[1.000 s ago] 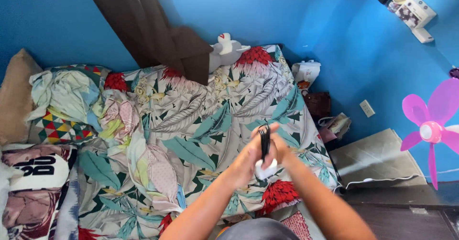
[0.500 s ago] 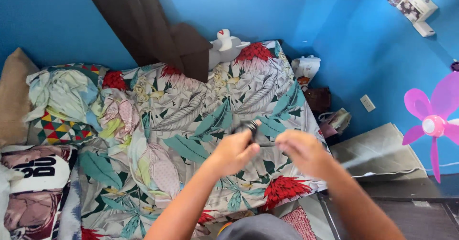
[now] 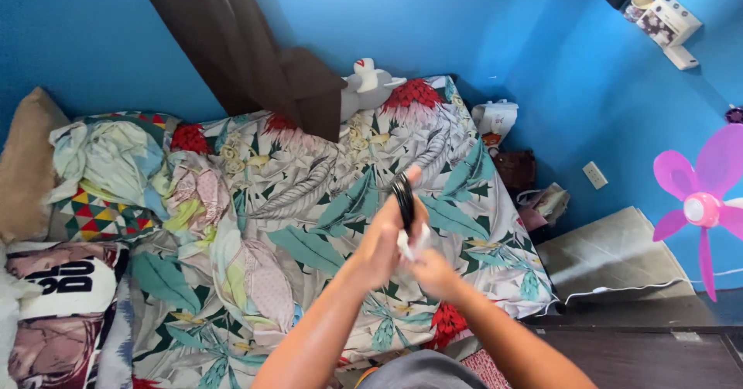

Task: Assembling a small pink clip-on fan and tidying up the bed

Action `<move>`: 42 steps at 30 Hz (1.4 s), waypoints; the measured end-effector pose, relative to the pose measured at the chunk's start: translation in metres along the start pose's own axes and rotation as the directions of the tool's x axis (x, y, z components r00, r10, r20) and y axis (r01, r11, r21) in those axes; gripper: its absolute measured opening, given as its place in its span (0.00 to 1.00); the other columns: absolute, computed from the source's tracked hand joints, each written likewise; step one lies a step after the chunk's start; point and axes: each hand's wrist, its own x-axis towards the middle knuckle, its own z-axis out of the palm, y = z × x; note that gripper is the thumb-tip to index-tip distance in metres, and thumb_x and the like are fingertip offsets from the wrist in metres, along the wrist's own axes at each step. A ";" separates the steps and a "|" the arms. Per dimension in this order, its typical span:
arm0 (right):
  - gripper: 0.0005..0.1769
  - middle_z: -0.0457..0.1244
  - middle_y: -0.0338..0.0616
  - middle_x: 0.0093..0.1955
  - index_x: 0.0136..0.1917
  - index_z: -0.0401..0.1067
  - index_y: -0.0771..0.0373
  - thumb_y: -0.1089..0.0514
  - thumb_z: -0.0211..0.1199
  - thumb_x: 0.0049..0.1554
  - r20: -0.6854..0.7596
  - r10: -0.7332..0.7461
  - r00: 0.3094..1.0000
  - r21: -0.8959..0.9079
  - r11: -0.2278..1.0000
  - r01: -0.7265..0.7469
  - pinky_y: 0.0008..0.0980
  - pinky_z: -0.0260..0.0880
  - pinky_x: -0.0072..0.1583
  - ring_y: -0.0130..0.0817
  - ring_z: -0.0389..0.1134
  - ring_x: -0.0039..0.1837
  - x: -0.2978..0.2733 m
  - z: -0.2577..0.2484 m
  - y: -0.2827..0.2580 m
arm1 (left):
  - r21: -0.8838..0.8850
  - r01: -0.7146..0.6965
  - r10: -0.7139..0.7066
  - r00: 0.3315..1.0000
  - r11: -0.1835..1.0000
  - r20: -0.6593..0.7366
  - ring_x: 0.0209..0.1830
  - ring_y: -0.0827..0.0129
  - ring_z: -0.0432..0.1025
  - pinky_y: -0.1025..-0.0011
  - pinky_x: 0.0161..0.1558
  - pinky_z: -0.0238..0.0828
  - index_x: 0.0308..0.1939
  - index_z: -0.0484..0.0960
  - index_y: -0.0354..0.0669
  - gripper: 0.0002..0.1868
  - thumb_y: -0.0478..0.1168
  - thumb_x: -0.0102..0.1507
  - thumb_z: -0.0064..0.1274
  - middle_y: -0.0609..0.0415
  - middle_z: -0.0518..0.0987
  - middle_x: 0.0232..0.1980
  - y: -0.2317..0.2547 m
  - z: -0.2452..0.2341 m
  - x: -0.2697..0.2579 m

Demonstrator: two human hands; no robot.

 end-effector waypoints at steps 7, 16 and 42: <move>0.19 0.62 0.33 0.35 0.39 0.68 0.56 0.50 0.45 0.68 0.165 -0.248 0.955 -0.324 0.901 0.290 0.27 0.66 0.43 0.28 0.62 0.38 -0.058 -0.022 -0.129 | 0.612 0.236 -0.340 0.939 0.755 0.057 0.28 0.60 0.71 0.58 0.34 0.63 0.81 0.46 0.37 0.59 0.79 0.61 0.17 0.59 0.73 0.32 -0.063 -0.045 -0.028; 0.07 0.64 0.36 0.39 0.46 0.71 0.62 0.62 0.54 0.65 -0.013 -0.564 0.826 -0.481 0.728 0.489 0.33 0.60 0.48 0.33 0.57 0.41 -0.040 -0.095 -0.201 | 0.157 0.223 -0.267 0.885 0.962 0.382 0.29 0.72 0.62 0.69 0.33 0.61 0.54 0.74 0.38 0.50 0.78 0.67 0.14 0.61 0.68 0.34 -0.027 0.004 -0.054; 0.17 0.61 0.43 0.39 0.43 0.70 0.63 0.51 0.50 0.67 -0.165 -0.473 0.865 -0.381 0.840 0.387 0.33 0.62 0.51 0.36 0.62 0.44 -0.115 -0.087 -0.206 | -0.147 0.389 -0.256 0.802 0.909 0.540 0.29 0.75 0.60 0.73 0.36 0.60 0.69 0.71 0.39 0.42 0.70 0.71 0.25 0.64 0.67 0.30 -0.054 0.048 -0.058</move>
